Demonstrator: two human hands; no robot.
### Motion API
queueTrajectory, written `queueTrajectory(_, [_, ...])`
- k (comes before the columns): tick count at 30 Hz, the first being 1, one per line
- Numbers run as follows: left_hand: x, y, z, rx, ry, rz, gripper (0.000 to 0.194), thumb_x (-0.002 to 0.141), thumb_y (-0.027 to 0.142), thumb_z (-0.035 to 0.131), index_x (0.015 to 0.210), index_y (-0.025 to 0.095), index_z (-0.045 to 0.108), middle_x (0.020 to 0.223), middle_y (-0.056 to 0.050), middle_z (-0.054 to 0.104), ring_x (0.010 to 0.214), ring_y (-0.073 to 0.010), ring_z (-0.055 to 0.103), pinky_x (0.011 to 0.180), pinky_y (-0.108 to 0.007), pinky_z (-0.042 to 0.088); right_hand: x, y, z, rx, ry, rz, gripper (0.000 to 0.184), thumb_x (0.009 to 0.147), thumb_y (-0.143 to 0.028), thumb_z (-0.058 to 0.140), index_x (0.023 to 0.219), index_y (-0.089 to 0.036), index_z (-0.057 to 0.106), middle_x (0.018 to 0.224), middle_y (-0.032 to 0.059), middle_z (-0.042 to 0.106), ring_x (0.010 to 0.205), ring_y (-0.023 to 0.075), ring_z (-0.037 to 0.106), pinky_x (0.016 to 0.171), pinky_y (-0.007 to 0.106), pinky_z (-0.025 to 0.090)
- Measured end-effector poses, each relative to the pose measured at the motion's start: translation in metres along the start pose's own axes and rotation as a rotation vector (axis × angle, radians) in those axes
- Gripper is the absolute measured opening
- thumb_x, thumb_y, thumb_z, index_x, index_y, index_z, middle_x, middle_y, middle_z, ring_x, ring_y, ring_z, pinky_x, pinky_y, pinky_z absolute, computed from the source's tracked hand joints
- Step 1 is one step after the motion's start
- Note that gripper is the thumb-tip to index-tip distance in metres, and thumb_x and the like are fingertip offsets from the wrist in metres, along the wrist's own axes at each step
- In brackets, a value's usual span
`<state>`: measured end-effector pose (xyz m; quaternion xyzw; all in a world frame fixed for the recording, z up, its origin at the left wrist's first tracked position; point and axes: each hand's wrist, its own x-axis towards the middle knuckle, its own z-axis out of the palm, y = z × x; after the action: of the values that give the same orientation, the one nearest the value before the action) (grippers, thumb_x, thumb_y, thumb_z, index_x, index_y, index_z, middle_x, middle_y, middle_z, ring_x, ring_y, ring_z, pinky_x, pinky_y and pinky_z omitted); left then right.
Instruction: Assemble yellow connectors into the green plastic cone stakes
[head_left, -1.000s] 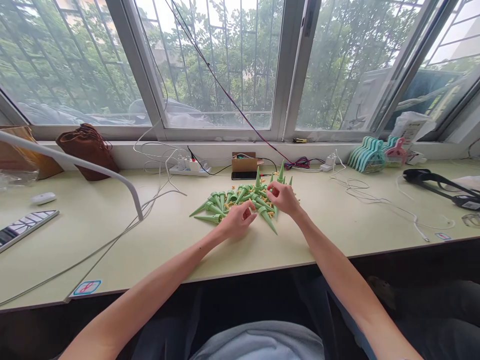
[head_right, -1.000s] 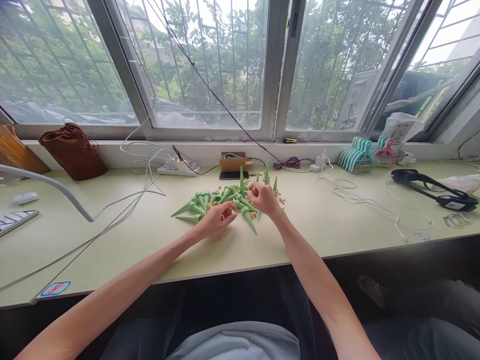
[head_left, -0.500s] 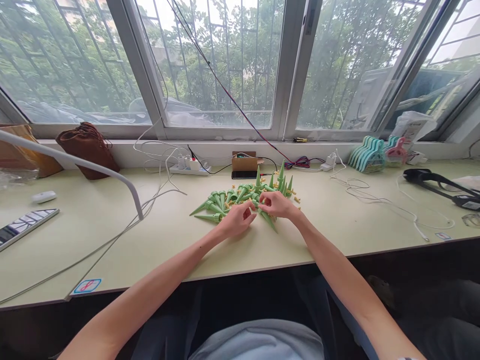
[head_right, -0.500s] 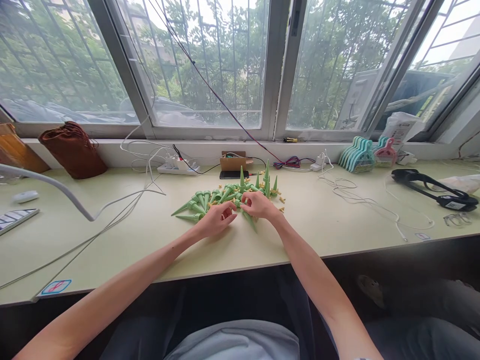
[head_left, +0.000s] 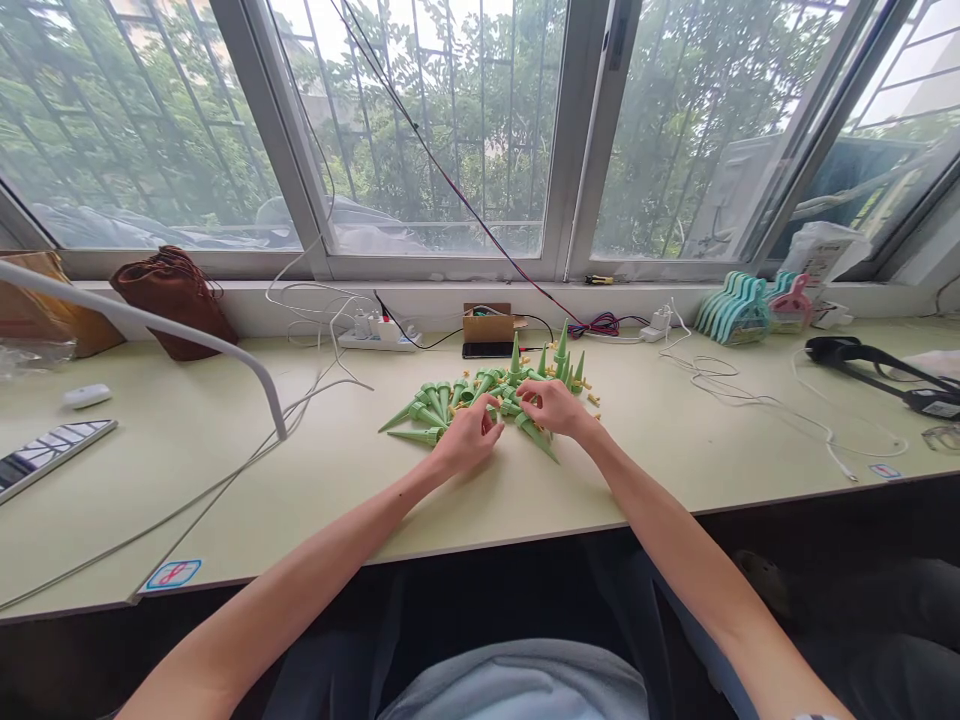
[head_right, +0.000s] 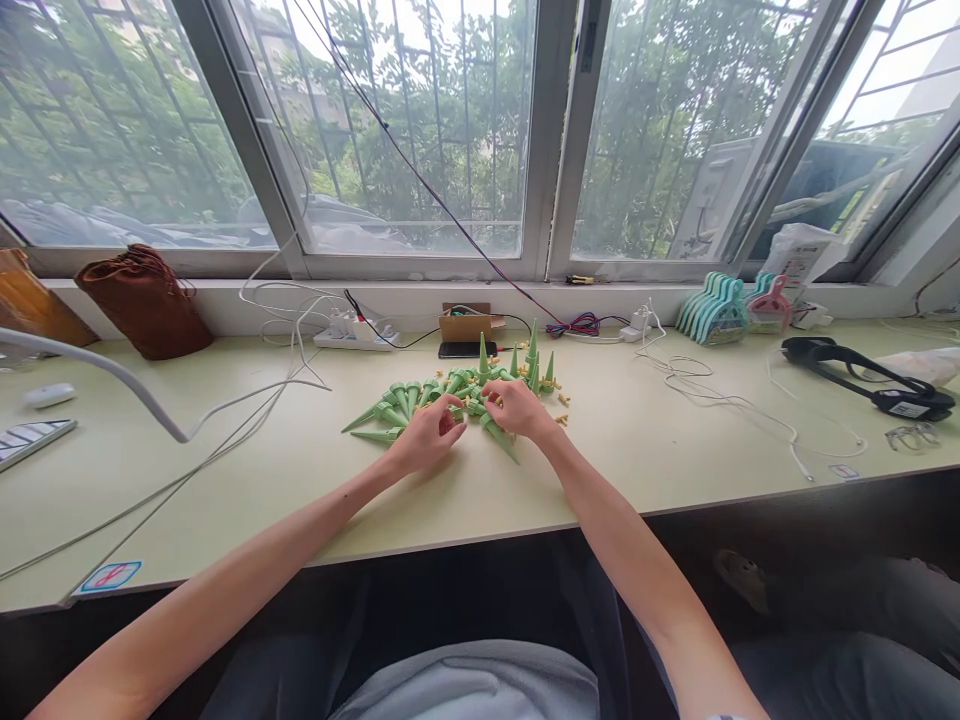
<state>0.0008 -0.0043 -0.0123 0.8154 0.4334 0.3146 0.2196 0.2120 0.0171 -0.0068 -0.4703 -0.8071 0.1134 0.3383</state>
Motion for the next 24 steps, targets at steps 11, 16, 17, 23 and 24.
queueTrajectory(11, [0.004,-0.007,0.002,-0.091,-0.045,-0.081,0.045,0.085,0.035,0.056,0.124,0.012,0.057,0.068,0.000,0.062,0.062,-0.0167,0.058,0.065,-0.030,0.046,-0.002,-0.005,0.000,0.054,-0.067,0.004,0.036,0.080,-0.006,0.054,0.108,-0.020,0.071,0.098,0.0043,0.076,0.055,0.0094,0.052,0.067,0.026,0.046])
queueTrajectory(16, [0.005,-0.010,0.003,-0.129,-0.073,-0.116,0.054,0.085,0.040,0.057,0.130,0.011,0.054,0.068,0.000,0.064,0.066,-0.0189,0.062,0.069,-0.032,0.049,-0.003,-0.005,0.001,0.117,-0.100,-0.018,0.042,0.078,-0.002,0.050,0.111,-0.019,0.069,0.097,0.0045,0.077,0.062,0.0110,0.056,0.067,0.025,0.046])
queueTrajectory(17, [0.005,-0.011,0.004,-0.133,-0.076,-0.118,0.054,0.084,0.040,0.057,0.130,0.011,0.054,0.068,0.000,0.064,0.066,-0.0192,0.062,0.069,-0.032,0.049,-0.003,-0.005,0.001,0.119,-0.100,-0.028,0.042,0.078,-0.001,0.050,0.111,-0.019,0.069,0.096,0.0045,0.077,0.066,0.0119,0.058,0.069,0.025,0.046])
queueTrajectory(23, [0.005,-0.011,0.003,-0.134,-0.093,-0.120,0.054,0.085,0.040,0.057,0.130,0.011,0.055,0.068,0.000,0.065,0.065,-0.0190,0.062,0.068,-0.032,0.049,0.000,-0.002,0.002,0.094,0.013,-0.007,0.033,0.081,-0.004,0.050,0.105,-0.017,0.068,0.096,0.0064,0.075,0.077,0.0149,0.066,0.070,0.025,0.047])
queueTrajectory(24, [0.005,-0.010,0.003,-0.134,-0.094,-0.117,0.054,0.085,0.040,0.057,0.130,0.011,0.054,0.068,0.000,0.065,0.065,-0.0188,0.062,0.067,-0.031,0.048,0.000,-0.001,0.003,0.075,0.041,0.004,0.030,0.082,-0.005,0.050,0.104,-0.017,0.067,0.096,0.0065,0.075,0.076,0.0149,0.066,0.069,0.025,0.047])
